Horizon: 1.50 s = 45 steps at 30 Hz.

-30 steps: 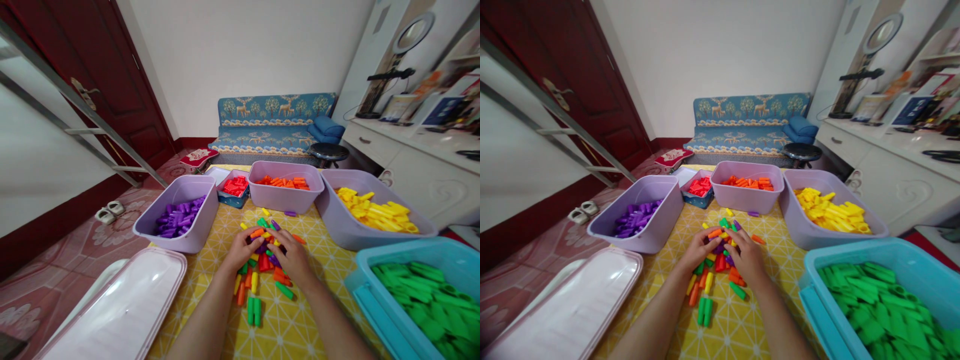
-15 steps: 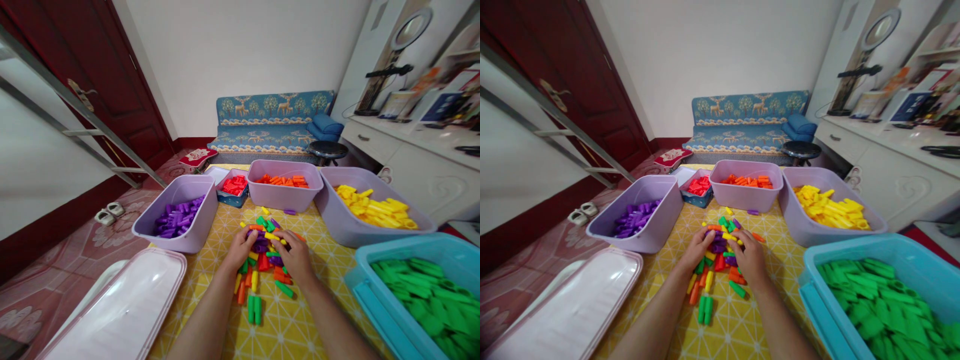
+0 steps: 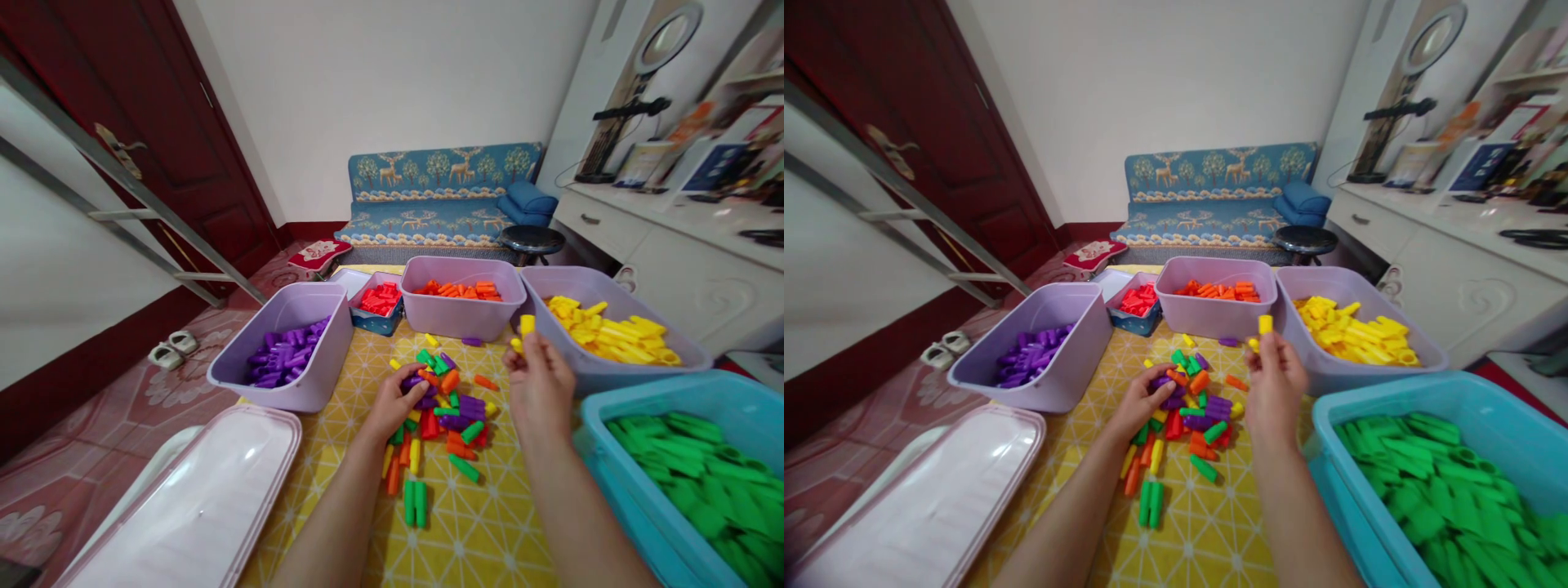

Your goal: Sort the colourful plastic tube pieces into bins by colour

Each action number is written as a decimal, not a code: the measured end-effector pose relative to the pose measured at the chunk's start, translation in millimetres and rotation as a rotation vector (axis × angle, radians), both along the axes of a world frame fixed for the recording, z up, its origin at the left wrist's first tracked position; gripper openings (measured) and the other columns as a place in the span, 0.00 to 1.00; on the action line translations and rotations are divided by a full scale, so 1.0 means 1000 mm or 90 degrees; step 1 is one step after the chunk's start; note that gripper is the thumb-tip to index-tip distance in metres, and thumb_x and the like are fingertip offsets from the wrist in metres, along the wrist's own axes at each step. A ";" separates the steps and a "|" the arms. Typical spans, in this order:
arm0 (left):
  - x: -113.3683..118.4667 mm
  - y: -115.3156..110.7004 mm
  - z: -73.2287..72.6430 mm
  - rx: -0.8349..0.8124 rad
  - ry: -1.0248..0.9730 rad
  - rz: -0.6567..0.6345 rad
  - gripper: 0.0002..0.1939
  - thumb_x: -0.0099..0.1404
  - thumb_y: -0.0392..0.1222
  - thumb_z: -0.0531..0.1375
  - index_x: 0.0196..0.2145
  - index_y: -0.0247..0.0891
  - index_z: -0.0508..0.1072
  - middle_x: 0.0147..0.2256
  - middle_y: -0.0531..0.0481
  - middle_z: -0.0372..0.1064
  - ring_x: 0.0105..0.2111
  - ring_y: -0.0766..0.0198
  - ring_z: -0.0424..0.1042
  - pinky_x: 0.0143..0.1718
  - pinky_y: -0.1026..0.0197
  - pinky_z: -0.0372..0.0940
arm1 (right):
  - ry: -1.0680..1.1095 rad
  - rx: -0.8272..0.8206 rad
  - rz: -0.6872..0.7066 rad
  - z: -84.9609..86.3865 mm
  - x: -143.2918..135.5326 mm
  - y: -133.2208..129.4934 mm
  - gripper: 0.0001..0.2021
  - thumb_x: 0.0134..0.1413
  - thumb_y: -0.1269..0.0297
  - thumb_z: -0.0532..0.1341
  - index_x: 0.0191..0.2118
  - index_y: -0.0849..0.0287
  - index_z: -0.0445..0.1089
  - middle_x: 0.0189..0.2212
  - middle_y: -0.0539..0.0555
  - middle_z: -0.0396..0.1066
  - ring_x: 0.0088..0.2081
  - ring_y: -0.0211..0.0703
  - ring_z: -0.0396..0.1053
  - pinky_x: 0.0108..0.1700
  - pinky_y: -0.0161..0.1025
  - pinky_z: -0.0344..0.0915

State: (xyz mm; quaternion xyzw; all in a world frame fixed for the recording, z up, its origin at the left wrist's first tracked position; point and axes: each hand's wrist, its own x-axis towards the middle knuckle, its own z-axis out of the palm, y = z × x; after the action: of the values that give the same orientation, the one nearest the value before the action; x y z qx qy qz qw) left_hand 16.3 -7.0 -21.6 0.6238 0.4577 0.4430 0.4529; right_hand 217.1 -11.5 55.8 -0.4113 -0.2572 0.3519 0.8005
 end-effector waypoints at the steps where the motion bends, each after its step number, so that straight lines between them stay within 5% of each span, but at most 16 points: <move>1: 0.000 0.000 0.000 0.001 0.002 0.002 0.21 0.60 0.48 0.60 0.49 0.37 0.71 0.47 0.44 0.72 0.46 0.55 0.70 0.51 0.55 0.63 | 0.078 0.041 -0.038 0.006 0.003 0.005 0.10 0.47 0.61 0.65 0.32 0.60 0.67 0.26 0.47 0.67 0.24 0.29 0.63 0.27 0.27 0.62; 9: 0.001 0.001 0.001 0.010 0.014 0.027 0.19 0.61 0.47 0.60 0.48 0.37 0.72 0.45 0.45 0.73 0.45 0.56 0.71 0.50 0.56 0.63 | 0.292 0.146 -0.147 0.027 0.013 0.026 0.04 0.59 0.69 0.52 0.33 0.58 0.62 0.29 0.48 0.65 0.26 0.25 0.66 0.30 0.23 0.66; 13: 0.002 0.001 0.002 0.009 0.017 0.030 0.19 0.61 0.47 0.60 0.47 0.37 0.72 0.45 0.45 0.73 0.45 0.56 0.71 0.50 0.56 0.63 | 0.253 0.166 -0.158 0.025 0.024 0.035 0.07 0.59 0.70 0.49 0.33 0.56 0.62 0.37 0.51 0.66 0.41 0.28 0.71 0.47 0.30 0.68; 18: 0.002 0.001 0.000 0.006 0.011 0.025 0.19 0.61 0.47 0.59 0.48 0.37 0.72 0.46 0.45 0.73 0.45 0.56 0.71 0.50 0.56 0.63 | 0.197 0.156 -0.165 0.027 0.041 0.041 0.06 0.54 0.69 0.50 0.31 0.54 0.62 0.44 0.53 0.65 0.55 0.36 0.64 0.57 0.41 0.63; 22: 0.002 0.001 0.000 0.002 0.005 0.027 0.19 0.61 0.47 0.60 0.48 0.37 0.72 0.46 0.45 0.73 0.45 0.57 0.71 0.50 0.57 0.63 | 0.108 0.097 -0.058 0.027 0.023 0.026 0.09 0.51 0.63 0.56 0.40 0.54 0.66 0.48 0.54 0.68 0.52 0.41 0.67 0.55 0.49 0.63; 26: 0.003 -0.003 0.007 0.012 -0.004 0.016 0.17 0.62 0.49 0.58 0.44 0.36 0.75 0.42 0.45 0.74 0.43 0.56 0.71 0.47 0.57 0.64 | -0.164 -0.054 0.078 -0.001 -0.002 0.013 0.14 0.49 0.57 0.60 0.38 0.61 0.71 0.34 0.57 0.75 0.38 0.46 0.74 0.47 0.49 0.67; 31: 0.000 -0.006 0.019 0.157 0.048 0.086 0.17 0.66 0.47 0.53 0.31 0.38 0.79 0.39 0.45 0.74 0.46 0.56 0.69 0.53 0.52 0.58 | -0.657 -0.184 0.180 -0.047 -0.008 0.012 0.18 0.49 0.58 0.60 0.44 0.62 0.72 0.44 0.62 0.73 0.48 0.52 0.69 0.53 0.52 0.61; 35: -0.002 -0.002 0.011 0.196 0.123 0.197 0.18 0.62 0.45 0.58 0.49 0.42 0.73 0.57 0.43 0.60 0.59 0.52 0.56 0.60 0.48 0.48 | -0.853 -0.171 0.234 -0.054 -0.013 0.010 0.22 0.52 0.62 0.56 0.55 0.59 0.65 0.55 0.61 0.66 0.57 0.52 0.61 0.59 0.53 0.54; 39: -0.001 0.002 -0.003 0.152 0.185 0.120 0.36 0.56 0.41 0.62 0.61 0.41 0.58 0.60 0.40 0.55 0.61 0.49 0.51 0.61 0.45 0.46 | -0.877 -0.175 0.318 -0.051 -0.024 0.007 0.24 0.50 0.69 0.55 0.56 0.55 0.64 0.56 0.56 0.65 0.57 0.50 0.61 0.60 0.53 0.52; 45: 0.000 -0.001 0.001 0.164 0.186 0.034 0.35 0.52 0.37 0.64 0.58 0.42 0.63 0.52 0.43 0.65 0.53 0.52 0.62 0.56 0.50 0.55 | -0.684 -0.098 0.400 -0.059 -0.031 0.006 0.29 0.41 0.78 0.53 0.53 0.54 0.65 0.51 0.54 0.69 0.52 0.43 0.66 0.57 0.46 0.59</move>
State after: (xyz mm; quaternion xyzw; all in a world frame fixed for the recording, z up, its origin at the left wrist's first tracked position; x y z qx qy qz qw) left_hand 15.9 -7.7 -20.4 0.7220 0.4746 0.4145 0.2858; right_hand 186.5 -5.3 -2.9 -0.4919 -0.7062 0.3323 0.3860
